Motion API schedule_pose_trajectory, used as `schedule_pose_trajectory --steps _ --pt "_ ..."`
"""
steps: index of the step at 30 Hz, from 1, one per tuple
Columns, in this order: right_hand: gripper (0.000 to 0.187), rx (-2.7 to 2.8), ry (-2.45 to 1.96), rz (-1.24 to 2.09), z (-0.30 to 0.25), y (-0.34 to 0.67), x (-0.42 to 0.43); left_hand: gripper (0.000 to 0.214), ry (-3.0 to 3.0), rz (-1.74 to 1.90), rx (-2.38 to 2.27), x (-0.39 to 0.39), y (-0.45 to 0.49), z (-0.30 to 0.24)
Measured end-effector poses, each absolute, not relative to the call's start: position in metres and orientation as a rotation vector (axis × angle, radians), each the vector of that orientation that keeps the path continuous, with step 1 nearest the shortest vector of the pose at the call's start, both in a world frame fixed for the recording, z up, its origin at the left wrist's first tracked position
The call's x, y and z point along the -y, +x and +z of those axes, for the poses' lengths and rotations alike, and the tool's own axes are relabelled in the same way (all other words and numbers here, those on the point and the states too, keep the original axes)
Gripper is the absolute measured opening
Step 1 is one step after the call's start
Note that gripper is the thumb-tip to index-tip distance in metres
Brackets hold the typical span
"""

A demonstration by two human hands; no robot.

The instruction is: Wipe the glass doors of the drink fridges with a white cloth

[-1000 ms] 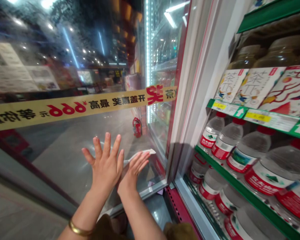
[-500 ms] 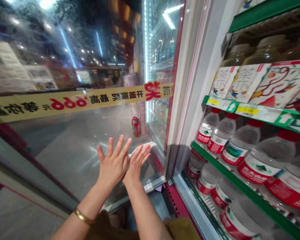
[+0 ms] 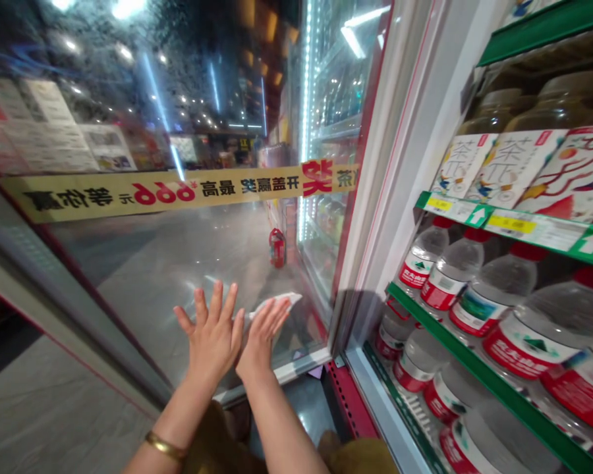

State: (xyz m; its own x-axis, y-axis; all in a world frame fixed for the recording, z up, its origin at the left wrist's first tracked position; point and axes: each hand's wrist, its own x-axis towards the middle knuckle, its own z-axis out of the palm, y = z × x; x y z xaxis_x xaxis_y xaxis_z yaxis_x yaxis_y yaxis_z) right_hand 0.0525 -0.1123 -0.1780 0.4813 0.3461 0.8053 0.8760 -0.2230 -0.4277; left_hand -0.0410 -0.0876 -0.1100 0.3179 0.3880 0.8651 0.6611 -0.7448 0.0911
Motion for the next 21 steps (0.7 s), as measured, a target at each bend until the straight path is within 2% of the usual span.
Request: schedule_pose_trajectory --steps 2,3,6,7,11,15,18,21 --pt "0.074 1.227 -1.725 -0.705 -0.155 0.055 0.105 0.079 -2.268 -1.420 0.963 0.085 -0.047 -0.107" --pt "0.078 1.255 -1.713 -0.704 -0.142 0.066 0.103 0.079 -2.245 -1.421 0.977 0.083 -0.052 -0.104" --pt "0.106 1.016 -1.777 -0.718 -0.118 0.115 0.103 0.081 -2.186 -1.395 1.000 0.073 -0.069 -0.095" --pt "0.108 0.878 -1.802 -0.728 -0.118 0.128 0.105 0.082 -2.178 -1.387 1.005 0.071 -0.075 -0.093" --pt "0.088 0.595 -1.807 -0.742 -0.152 0.120 0.111 0.089 -2.139 -1.418 1.070 0.065 -0.083 -0.095" --pt "0.098 0.833 -1.768 -0.727 -0.162 0.052 0.102 0.090 -2.095 -1.419 1.011 0.067 -0.083 -0.101" --pt "0.108 1.235 -1.718 -0.811 -0.114 0.044 0.094 0.085 -2.112 -1.415 0.950 0.066 -0.090 -0.091" --pt "0.117 1.235 -1.725 -0.908 -0.053 0.091 0.096 0.083 -2.117 -1.450 0.924 0.061 -0.104 -0.069"
